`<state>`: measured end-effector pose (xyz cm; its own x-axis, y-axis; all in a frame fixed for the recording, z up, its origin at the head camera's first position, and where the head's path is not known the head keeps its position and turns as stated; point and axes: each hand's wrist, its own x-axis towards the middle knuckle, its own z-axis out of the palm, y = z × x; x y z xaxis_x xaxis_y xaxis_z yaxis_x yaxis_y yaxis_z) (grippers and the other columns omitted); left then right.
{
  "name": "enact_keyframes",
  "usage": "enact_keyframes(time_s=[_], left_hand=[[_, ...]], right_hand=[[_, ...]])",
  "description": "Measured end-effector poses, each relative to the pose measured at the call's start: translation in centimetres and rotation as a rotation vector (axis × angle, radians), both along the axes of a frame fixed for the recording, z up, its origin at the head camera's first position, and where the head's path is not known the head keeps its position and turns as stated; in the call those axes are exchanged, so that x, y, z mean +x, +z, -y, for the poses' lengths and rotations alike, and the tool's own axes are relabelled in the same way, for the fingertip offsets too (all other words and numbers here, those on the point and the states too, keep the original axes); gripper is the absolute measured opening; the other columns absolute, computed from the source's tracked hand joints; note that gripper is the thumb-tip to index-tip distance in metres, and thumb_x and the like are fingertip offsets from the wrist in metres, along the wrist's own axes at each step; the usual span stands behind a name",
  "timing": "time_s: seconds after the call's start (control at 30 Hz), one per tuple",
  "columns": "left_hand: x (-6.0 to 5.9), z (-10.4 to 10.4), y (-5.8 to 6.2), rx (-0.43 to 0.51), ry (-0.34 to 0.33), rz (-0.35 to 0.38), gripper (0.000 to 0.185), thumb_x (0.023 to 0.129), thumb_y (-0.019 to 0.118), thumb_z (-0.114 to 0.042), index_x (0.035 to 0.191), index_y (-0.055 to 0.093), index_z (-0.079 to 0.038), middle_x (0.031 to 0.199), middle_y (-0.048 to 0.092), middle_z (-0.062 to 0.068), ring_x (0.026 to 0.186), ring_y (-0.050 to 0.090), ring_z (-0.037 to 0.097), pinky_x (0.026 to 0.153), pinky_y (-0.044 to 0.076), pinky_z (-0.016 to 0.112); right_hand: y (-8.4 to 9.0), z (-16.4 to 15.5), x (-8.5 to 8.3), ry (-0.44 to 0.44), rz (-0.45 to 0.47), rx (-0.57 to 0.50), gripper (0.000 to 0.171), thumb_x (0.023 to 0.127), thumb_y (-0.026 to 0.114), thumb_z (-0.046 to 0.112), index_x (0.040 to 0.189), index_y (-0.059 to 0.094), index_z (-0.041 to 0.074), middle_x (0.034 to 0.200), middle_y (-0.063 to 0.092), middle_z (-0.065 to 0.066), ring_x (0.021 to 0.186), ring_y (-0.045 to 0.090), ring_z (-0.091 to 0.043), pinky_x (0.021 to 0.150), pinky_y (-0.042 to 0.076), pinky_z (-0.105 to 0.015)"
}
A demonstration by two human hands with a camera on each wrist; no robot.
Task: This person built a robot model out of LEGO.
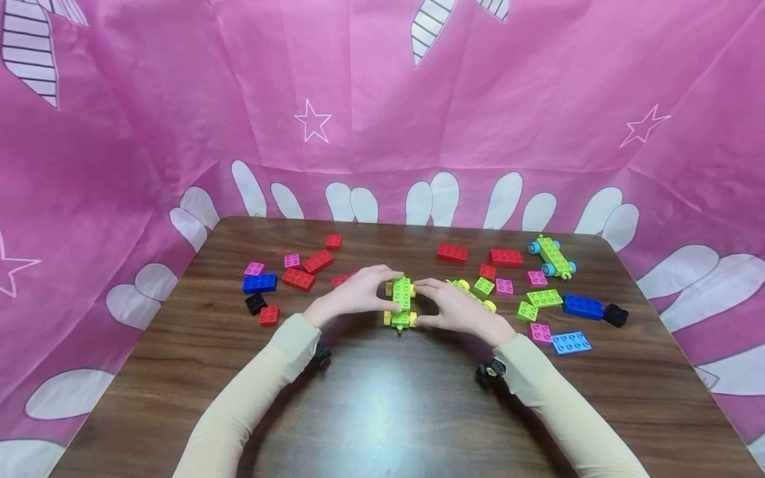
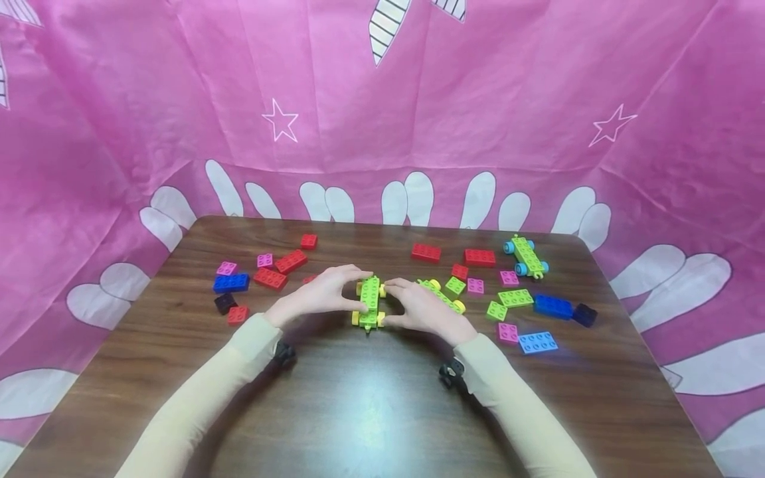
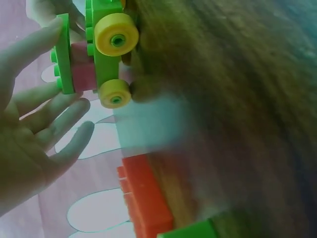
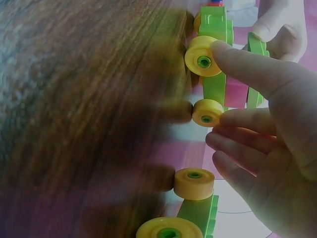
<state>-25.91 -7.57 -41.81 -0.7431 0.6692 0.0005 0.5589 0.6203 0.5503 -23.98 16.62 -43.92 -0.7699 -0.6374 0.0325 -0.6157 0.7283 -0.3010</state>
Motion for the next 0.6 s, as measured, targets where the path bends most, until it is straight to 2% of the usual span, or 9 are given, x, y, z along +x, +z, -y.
enact_keyframes(time_s=[0.13, 0.3, 0.47, 0.6], left_hand=[[-0.1, 0.3, -0.4, 0.067, 0.014, 0.05, 0.073, 0.083, 0.079, -0.036, 0.143, 0.051, -0.005, 0.141, 0.059, 0.012, 0.128, 0.058, 0.026, 0.107, 0.049, 0.044], [-0.3, 0.7, -1.0, 0.129, 0.03, 0.08, 0.069, 0.082, 0.081, -0.034, 0.139, 0.054, -0.006, 0.14, 0.061, 0.009, 0.129, 0.059, 0.025, 0.107, 0.049, 0.043], [-0.4, 0.9, -1.1, 0.115, 0.033, 0.065, 0.066, 0.082, 0.08, -0.036, 0.137, 0.057, -0.009, 0.137, 0.063, 0.007, 0.128, 0.06, 0.023, 0.106, 0.05, 0.042], [-0.2, 0.7, -0.6, 0.075, 0.026, 0.034, 0.065, 0.082, 0.079, -0.037, 0.137, 0.058, -0.009, 0.137, 0.063, 0.008, 0.126, 0.06, 0.023, 0.105, 0.05, 0.043]], right_hand=[[0.1, -0.1, 0.1, 0.003, -0.004, -0.002, 0.074, 0.083, 0.077, 0.048, 0.136, 0.057, 0.001, 0.142, 0.058, -0.016, 0.131, 0.057, -0.031, 0.107, 0.049, -0.047], [0.0, 0.0, 0.0, -0.009, 0.013, -0.002, 0.074, 0.083, 0.077, 0.047, 0.137, 0.057, 0.002, 0.143, 0.057, -0.015, 0.131, 0.056, -0.03, 0.108, 0.048, -0.047], [0.1, 0.0, 0.0, -0.003, 0.017, -0.007, 0.073, 0.084, 0.076, 0.047, 0.137, 0.057, 0.002, 0.143, 0.057, -0.015, 0.131, 0.056, -0.031, 0.107, 0.048, -0.047], [0.1, -0.1, 0.0, -0.001, 0.008, -0.001, 0.073, 0.083, 0.076, 0.047, 0.137, 0.057, 0.001, 0.143, 0.057, -0.015, 0.131, 0.057, -0.031, 0.107, 0.048, -0.047]])
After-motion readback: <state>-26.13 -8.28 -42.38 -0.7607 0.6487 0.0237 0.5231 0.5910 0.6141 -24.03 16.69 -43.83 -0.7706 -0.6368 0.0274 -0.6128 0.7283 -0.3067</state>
